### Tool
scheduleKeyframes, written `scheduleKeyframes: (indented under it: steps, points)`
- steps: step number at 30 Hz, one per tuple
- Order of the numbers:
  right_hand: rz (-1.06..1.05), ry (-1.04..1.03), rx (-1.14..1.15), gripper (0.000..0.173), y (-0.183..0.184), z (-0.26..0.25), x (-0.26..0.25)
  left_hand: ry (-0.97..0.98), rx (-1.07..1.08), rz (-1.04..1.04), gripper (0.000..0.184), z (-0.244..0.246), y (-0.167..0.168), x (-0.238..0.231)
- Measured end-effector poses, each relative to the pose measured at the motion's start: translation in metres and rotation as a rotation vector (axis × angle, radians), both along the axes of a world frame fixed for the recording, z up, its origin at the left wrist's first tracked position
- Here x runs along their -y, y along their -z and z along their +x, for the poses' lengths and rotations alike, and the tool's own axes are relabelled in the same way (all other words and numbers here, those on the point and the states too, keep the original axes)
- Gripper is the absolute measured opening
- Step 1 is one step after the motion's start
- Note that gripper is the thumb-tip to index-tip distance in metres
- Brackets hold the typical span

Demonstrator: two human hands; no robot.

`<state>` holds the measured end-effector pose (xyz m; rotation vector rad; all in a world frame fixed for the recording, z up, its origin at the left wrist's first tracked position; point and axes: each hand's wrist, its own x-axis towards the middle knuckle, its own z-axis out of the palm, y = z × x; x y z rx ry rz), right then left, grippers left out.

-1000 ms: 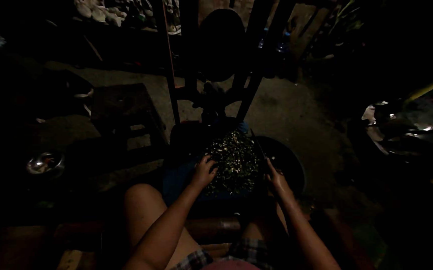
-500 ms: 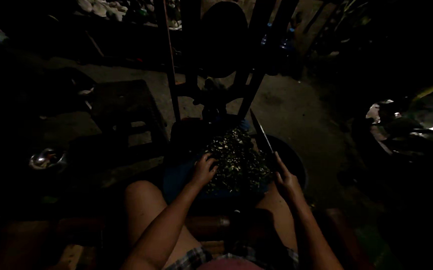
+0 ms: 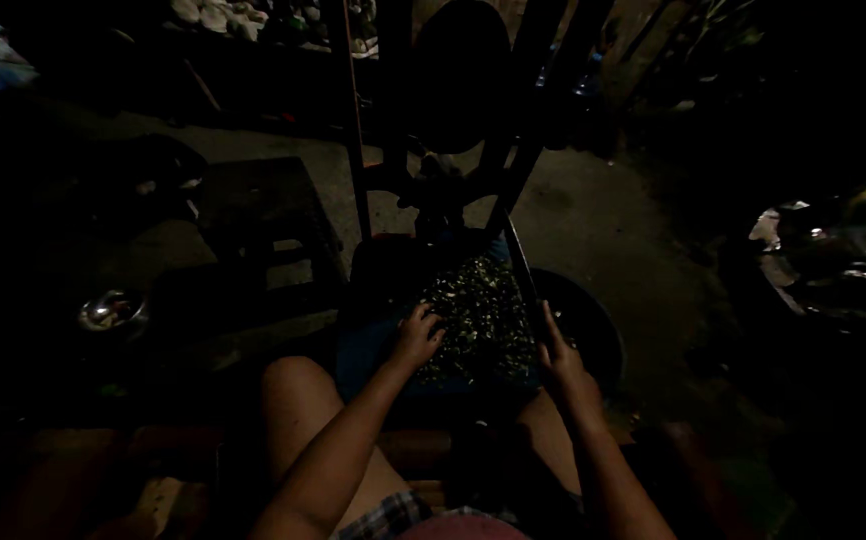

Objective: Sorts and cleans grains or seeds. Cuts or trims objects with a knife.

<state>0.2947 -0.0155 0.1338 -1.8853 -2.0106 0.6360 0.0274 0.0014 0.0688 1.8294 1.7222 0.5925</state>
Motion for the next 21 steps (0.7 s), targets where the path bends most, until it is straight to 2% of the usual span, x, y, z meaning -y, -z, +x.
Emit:
scheduleKeyframes:
  steps: [1, 3, 5, 9, 12, 16, 19, 21]
  points:
    - [-0.022, -0.009, 0.03, 0.065, 0.01, -0.002, -0.001, 0.001, -0.003, 0.0, 0.035, 0.0, 0.0, 0.0]
    - [-0.219, -0.038, 0.111, 0.067, 0.027, -0.004, -0.003, 0.001, -0.011, -0.003, 0.035, 0.0, 0.001, 0.002]
    - [-0.298, -0.065, 0.126, 0.066, 0.025, -0.002, -0.011, 0.002, -0.011, -0.007, 0.036, -0.001, 0.0, 0.002]
    - [-0.216, -0.053, 0.092, 0.063, -0.009, -0.006, -0.01, 0.012, -0.007, -0.001, 0.037, -0.002, -0.001, 0.002]
    - [-0.021, -0.067, -0.005, 0.064, 0.002, -0.009, -0.004, 0.011, 0.01, 0.017, 0.035, -0.002, 0.001, 0.001]
    - [-0.264, -0.052, 0.08, 0.067, 0.042, -0.007, -0.011, 0.007, 0.025, 0.023, 0.033, -0.001, 0.005, 0.001]
    - [-0.253, -0.078, 0.056, 0.06, 0.017, -0.004, -0.018, -0.004, 0.029, 0.006, 0.033, -0.002, 0.002, 0.001]
    - [-0.154, -0.057, 0.029, 0.059, -0.003, -0.007, -0.014, -0.003, 0.024, 0.003, 0.033, -0.002, 0.0, 0.001]
